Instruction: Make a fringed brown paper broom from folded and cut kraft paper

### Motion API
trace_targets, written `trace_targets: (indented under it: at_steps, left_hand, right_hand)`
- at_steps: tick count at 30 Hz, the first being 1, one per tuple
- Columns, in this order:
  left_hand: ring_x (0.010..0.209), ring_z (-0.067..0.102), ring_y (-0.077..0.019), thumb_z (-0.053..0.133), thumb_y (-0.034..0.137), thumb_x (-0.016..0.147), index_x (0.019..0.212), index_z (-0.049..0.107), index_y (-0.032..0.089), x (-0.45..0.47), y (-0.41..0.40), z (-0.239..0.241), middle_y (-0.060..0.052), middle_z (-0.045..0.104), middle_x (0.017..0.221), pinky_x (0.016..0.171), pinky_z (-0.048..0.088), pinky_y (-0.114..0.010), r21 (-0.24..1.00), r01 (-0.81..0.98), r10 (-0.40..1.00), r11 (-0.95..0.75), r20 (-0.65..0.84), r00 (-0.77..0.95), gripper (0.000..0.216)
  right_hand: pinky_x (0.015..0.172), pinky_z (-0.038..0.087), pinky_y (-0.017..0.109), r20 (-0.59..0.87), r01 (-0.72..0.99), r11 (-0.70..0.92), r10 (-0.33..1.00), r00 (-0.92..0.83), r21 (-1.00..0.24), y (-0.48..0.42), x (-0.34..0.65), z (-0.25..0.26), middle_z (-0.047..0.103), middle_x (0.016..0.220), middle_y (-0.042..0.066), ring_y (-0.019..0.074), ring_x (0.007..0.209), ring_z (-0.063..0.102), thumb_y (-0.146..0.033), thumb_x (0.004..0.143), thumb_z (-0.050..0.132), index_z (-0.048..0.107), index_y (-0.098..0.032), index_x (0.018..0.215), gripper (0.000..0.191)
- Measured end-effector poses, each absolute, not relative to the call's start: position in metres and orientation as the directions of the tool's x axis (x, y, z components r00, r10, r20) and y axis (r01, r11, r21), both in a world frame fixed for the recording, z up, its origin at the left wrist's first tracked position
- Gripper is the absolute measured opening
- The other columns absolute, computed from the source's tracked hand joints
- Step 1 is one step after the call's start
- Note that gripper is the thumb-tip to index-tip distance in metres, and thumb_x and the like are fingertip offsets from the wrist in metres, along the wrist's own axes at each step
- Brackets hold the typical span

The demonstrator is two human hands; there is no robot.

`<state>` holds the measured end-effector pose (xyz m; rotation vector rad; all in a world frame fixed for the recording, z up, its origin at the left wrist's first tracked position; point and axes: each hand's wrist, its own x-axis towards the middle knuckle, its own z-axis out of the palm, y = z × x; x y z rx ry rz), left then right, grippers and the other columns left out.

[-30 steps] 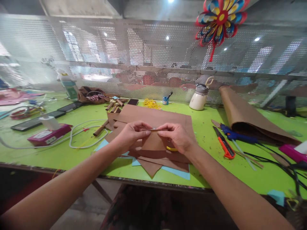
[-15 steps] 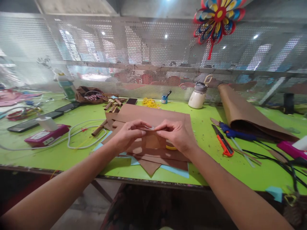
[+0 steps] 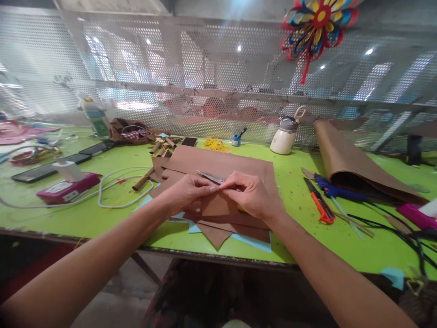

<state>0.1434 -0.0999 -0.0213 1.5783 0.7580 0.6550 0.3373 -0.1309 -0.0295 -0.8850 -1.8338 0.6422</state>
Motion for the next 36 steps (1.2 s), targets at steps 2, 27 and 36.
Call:
trace_targets:
  at_steps: [2,27,36]
  left_hand:
    - [0.059,0.049,-0.0100,0.064,0.041,0.069,0.078,0.068,0.008,0.144,-0.100,-0.020,-0.003,0.060,0.067,0.054,0.035,-0.021,0.985,0.135,0.788,-0.112,0.005,0.616,0.035]
    - [0.061,0.056,-0.0116,0.058,0.028,0.073,0.079,0.070,0.009,0.151,-0.101,-0.021,-0.004,0.066,0.068,0.055,0.041,-0.019,0.863,0.300,0.843,-0.406,0.228,0.486,0.024]
    - [0.055,0.050,-0.0096,0.058,0.034,0.073,0.073,0.066,0.009,0.150,-0.101,-0.024,-0.002,0.058,0.060,0.048,0.036,-0.018,0.881,0.257,0.831,-0.397,0.226,0.507,0.027]
  right_hand:
    - [0.067,0.044,0.028,0.460,0.277,0.530,0.843,-0.281,-0.802,-0.130,0.338,-0.029,0.064,0.082,0.005,0.0154,0.075,0.057,-0.024,0.073,0.063,0.068,-0.018,0.084,0.014]
    - [0.054,0.037,0.023,0.231,0.201,0.258,0.962,-0.149,-0.945,-0.128,0.337,-0.030,0.059,0.069,0.002,0.0108,0.061,0.048,-0.039,0.069,0.066,0.065,-0.013,0.076,0.027]
    - [0.050,0.034,0.023,0.222,0.212,0.246,0.966,-0.133,-0.946,-0.128,0.336,-0.030,0.057,0.065,0.001,0.0098,0.057,0.045,-0.040,0.068,0.067,0.067,-0.013,0.074,0.028]
